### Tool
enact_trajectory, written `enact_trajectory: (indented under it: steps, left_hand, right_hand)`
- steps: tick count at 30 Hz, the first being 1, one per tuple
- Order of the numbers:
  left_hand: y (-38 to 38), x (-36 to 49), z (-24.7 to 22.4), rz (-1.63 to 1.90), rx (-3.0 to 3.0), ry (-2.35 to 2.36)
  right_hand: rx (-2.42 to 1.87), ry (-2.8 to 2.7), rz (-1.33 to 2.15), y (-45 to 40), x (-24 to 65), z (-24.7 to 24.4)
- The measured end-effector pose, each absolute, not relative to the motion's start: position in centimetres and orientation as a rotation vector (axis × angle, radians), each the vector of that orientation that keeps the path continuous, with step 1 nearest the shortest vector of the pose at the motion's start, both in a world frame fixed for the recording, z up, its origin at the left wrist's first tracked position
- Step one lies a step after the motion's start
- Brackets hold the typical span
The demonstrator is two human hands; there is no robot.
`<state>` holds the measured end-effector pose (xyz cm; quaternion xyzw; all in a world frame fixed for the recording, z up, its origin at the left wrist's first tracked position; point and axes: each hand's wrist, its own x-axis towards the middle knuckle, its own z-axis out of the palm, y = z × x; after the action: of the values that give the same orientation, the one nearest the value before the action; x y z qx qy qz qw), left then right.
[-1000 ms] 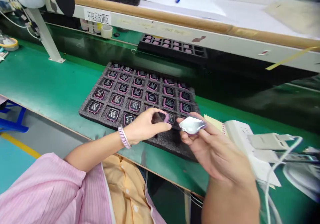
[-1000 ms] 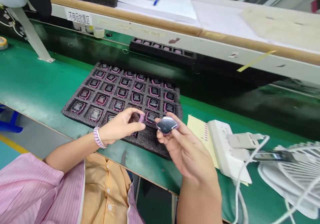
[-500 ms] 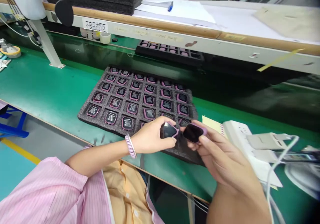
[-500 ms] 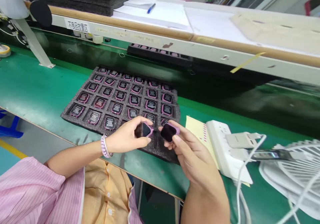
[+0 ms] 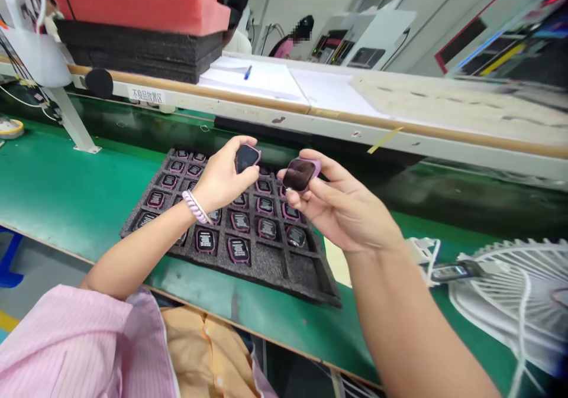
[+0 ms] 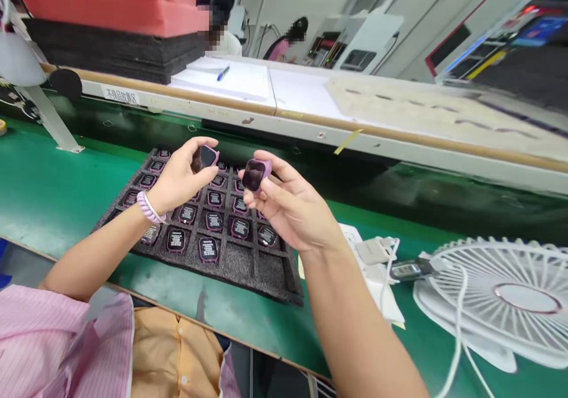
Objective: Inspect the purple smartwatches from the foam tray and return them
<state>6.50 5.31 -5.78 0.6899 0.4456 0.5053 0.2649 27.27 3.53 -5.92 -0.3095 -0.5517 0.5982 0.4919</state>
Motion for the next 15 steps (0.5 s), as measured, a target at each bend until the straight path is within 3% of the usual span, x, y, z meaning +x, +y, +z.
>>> enact_trajectory:
  steps: [8, 15]
  left_hand:
    - [8.4, 4.8, -3.7, 1.498, 1.952, 1.301]
    - [8.9, 4.2, -5.6, 1.499, 1.803, 1.247]
  right_hand:
    - [-0.557, -1.258, 1.47, 8.0, 23.7, -5.0]
    - [-0.611, -1.184, 1.49, 8.1, 23.4, -6.1]
